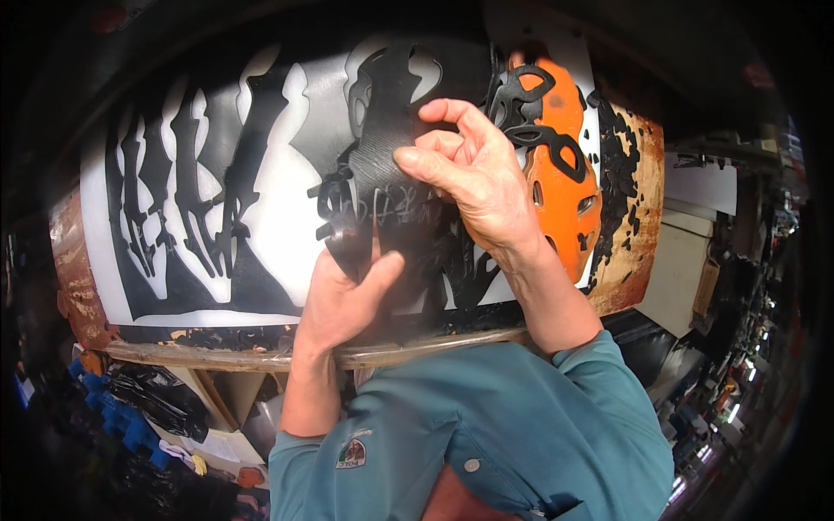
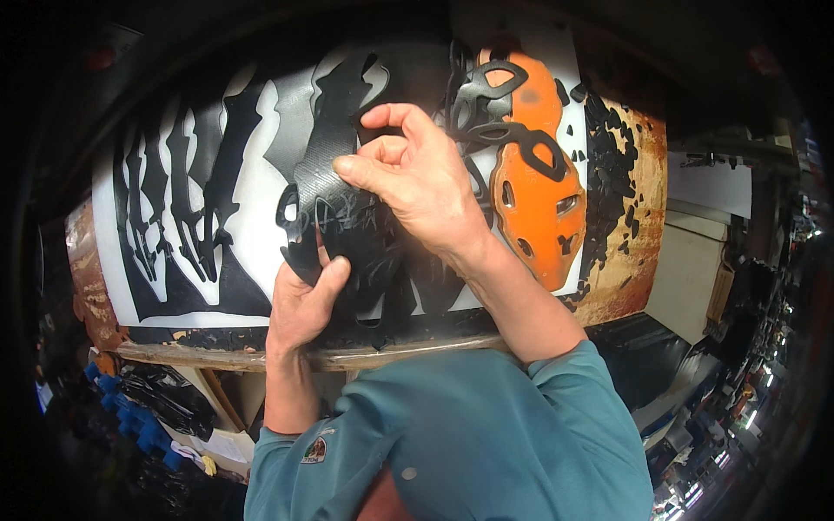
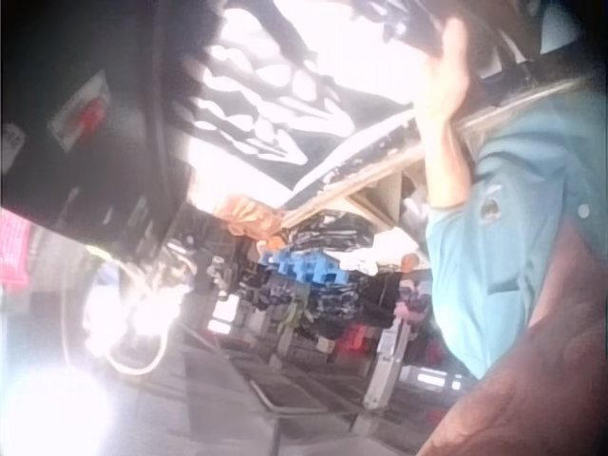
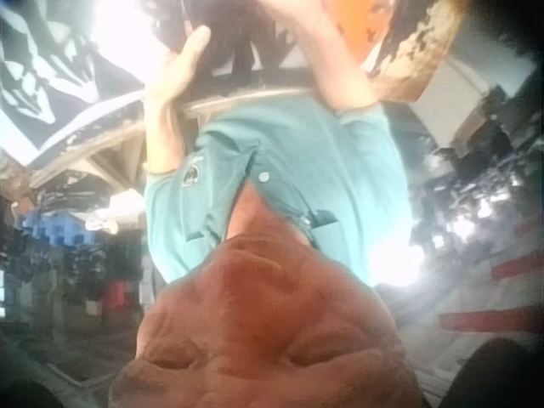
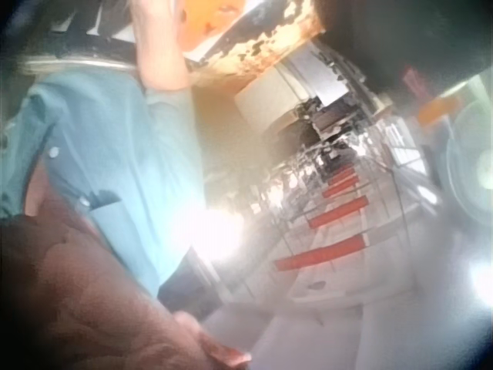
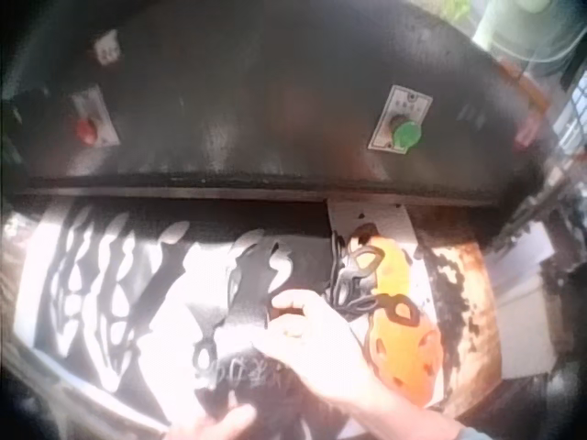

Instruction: The person sorts through a stack of black rubber parts, places them into a black plastic bag, and then handles a large black rubber sheet and an orange rubber part on a white surface. The person repeatedly positions and adjusts the orange part on the sheet.

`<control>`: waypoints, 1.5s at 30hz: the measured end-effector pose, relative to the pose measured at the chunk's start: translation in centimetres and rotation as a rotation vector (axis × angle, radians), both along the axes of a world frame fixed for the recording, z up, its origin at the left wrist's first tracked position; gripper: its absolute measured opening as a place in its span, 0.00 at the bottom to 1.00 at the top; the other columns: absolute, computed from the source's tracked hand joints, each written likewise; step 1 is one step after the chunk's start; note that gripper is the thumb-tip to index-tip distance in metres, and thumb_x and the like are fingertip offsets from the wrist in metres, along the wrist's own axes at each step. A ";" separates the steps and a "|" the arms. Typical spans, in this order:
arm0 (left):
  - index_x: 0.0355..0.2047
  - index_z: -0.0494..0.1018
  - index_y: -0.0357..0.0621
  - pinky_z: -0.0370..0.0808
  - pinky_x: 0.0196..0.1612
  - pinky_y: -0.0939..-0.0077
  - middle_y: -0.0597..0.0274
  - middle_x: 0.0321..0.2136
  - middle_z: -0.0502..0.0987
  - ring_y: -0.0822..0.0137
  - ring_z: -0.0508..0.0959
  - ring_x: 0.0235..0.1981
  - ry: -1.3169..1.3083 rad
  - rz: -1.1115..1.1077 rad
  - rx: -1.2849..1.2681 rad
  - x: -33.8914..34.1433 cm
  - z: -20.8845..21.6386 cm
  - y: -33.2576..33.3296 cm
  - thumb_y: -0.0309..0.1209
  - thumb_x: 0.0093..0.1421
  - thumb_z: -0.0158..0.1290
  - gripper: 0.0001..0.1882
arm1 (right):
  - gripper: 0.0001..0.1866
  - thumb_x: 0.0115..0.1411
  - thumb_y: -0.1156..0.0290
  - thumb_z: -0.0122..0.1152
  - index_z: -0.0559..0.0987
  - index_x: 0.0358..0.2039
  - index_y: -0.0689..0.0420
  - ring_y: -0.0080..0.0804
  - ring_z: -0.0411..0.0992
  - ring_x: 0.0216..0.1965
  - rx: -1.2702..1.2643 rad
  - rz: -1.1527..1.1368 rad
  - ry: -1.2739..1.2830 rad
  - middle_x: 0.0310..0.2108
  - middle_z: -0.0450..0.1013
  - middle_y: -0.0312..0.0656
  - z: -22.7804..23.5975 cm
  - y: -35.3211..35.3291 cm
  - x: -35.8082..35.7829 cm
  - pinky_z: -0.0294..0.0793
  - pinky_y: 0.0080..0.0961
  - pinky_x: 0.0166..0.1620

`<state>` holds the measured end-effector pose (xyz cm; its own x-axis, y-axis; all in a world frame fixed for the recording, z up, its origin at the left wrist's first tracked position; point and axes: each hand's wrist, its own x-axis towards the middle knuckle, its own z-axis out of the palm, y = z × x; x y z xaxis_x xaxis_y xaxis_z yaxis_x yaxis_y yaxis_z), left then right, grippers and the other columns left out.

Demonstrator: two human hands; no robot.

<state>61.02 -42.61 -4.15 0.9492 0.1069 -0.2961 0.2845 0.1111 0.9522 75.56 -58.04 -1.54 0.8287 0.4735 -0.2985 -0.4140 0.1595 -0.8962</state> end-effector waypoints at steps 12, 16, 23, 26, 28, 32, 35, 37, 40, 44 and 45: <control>0.44 0.75 0.39 0.65 0.31 0.79 0.72 0.22 0.66 0.73 0.66 0.26 -0.077 0.437 -0.851 2.9 -1.9 2.6 0.35 0.77 0.49 0.12 | 0.14 0.69 0.71 0.59 0.70 0.52 0.59 0.12 0.64 0.26 0.235 -0.017 0.132 0.28 0.70 0.32 -1.9 -2.8 -0.7 0.63 0.11 0.26; 0.48 0.73 0.38 0.66 0.31 0.80 0.72 0.20 0.63 0.74 0.66 0.26 -0.199 0.530 -0.983 2.3 -3.7 3.7 0.36 0.79 0.42 0.15 | 0.10 0.71 0.77 0.54 0.70 0.51 0.57 0.19 0.67 0.27 0.405 -0.101 0.169 0.27 0.68 0.34 -2.2 -4.1 -3.5 0.63 0.14 0.25; 0.50 0.74 0.35 0.75 0.40 0.70 0.64 0.31 0.74 0.66 0.76 0.33 -0.128 0.393 -0.862 1.0 -2.0 2.5 0.45 0.78 0.43 0.23 | 0.11 0.72 0.78 0.51 0.66 0.53 0.57 0.22 0.67 0.24 0.275 -0.096 0.017 0.28 0.72 0.42 -0.8 -5.5 -5.8 0.67 0.17 0.27; 0.55 0.74 0.33 0.77 0.54 0.67 0.55 0.43 0.80 0.61 0.81 0.46 -0.141 0.218 -0.563 -0.4 -0.2 1.1 0.40 0.76 0.50 0.20 | 0.10 0.72 0.79 0.49 0.65 0.51 0.58 0.23 0.66 0.21 0.175 -0.069 -0.128 0.27 0.72 0.45 0.0 -5.4 -7.8 0.68 0.19 0.27; 0.52 0.77 0.31 0.76 0.59 0.67 0.55 0.47 0.82 0.64 0.81 0.49 -0.040 0.207 -0.362 -1.6 0.4 -0.2 0.23 0.65 0.60 0.15 | 0.09 0.70 0.84 0.48 0.64 0.48 0.60 0.26 0.68 0.23 0.009 -0.006 -0.194 0.28 0.72 0.48 0.8 -5.8 -9.9 0.71 0.21 0.29; 0.43 0.79 0.37 0.81 0.46 0.74 0.64 0.35 0.82 0.72 0.81 0.37 -0.006 0.328 -0.606 -2.2 -0.2 -1.3 0.22 0.65 0.60 0.07 | 0.14 0.65 0.89 0.53 0.65 0.47 0.61 0.28 0.76 0.30 0.033 0.172 -0.613 0.34 0.75 0.50 1.0 -6.2 -11.9 0.76 0.23 0.34; 0.43 0.78 0.39 0.83 0.45 0.70 0.63 0.35 0.81 0.71 0.81 0.35 -0.050 0.350 -0.774 -2.1 -0.9 -1.8 0.22 0.68 0.58 0.05 | 0.13 0.67 0.87 0.52 0.65 0.49 0.61 0.27 0.76 0.31 0.094 -0.014 -0.368 0.37 0.77 0.52 1.3 -6.7 -12.0 0.75 0.22 0.33; 0.43 0.78 0.38 0.85 0.45 0.66 0.59 0.35 0.83 0.67 0.83 0.34 -0.110 0.355 -0.838 -2.2 -1.0 -1.9 0.24 0.68 0.58 0.05 | 0.12 0.70 0.82 0.53 0.67 0.53 0.62 0.24 0.75 0.32 0.298 -0.124 -0.165 0.38 0.79 0.51 1.0 -6.9 -10.5 0.73 0.20 0.32; 0.43 0.78 0.36 0.85 0.44 0.66 0.56 0.37 0.84 0.65 0.85 0.35 -0.060 0.334 -0.748 -2.8 -0.5 -2.1 0.25 0.69 0.58 0.06 | 0.14 0.73 0.77 0.53 0.67 0.57 0.62 0.21 0.71 0.26 0.313 -0.357 0.111 0.39 0.80 0.54 0.7 -7.3 -8.3 0.68 0.19 0.27; 0.44 0.79 0.35 0.84 0.43 0.69 0.54 0.38 0.85 0.65 0.85 0.35 -0.092 0.327 -0.712 -3.0 -0.1 -2.1 0.27 0.69 0.59 0.08 | 0.23 0.72 0.74 0.57 0.63 0.64 0.65 0.22 0.76 0.29 0.057 -0.228 -0.123 0.43 0.83 0.53 0.9 -6.9 -7.4 0.73 0.15 0.32; 0.44 0.79 0.35 0.84 0.43 0.69 0.54 0.37 0.85 0.65 0.85 0.35 -0.066 0.331 -0.700 -3.0 -0.2 -2.2 0.27 0.69 0.59 0.08 | 0.29 0.71 0.76 0.59 0.60 0.67 0.67 0.21 0.78 0.34 -0.046 -0.226 -0.237 0.44 0.83 0.52 1.2 -6.9 -7.5 0.76 0.15 0.36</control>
<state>58.04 -44.79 -4.32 0.9185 0.1966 -0.3430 0.0768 0.7623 0.6426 68.10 -64.95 -0.34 0.9602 0.2602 -0.1018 -0.1521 0.1812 -0.9716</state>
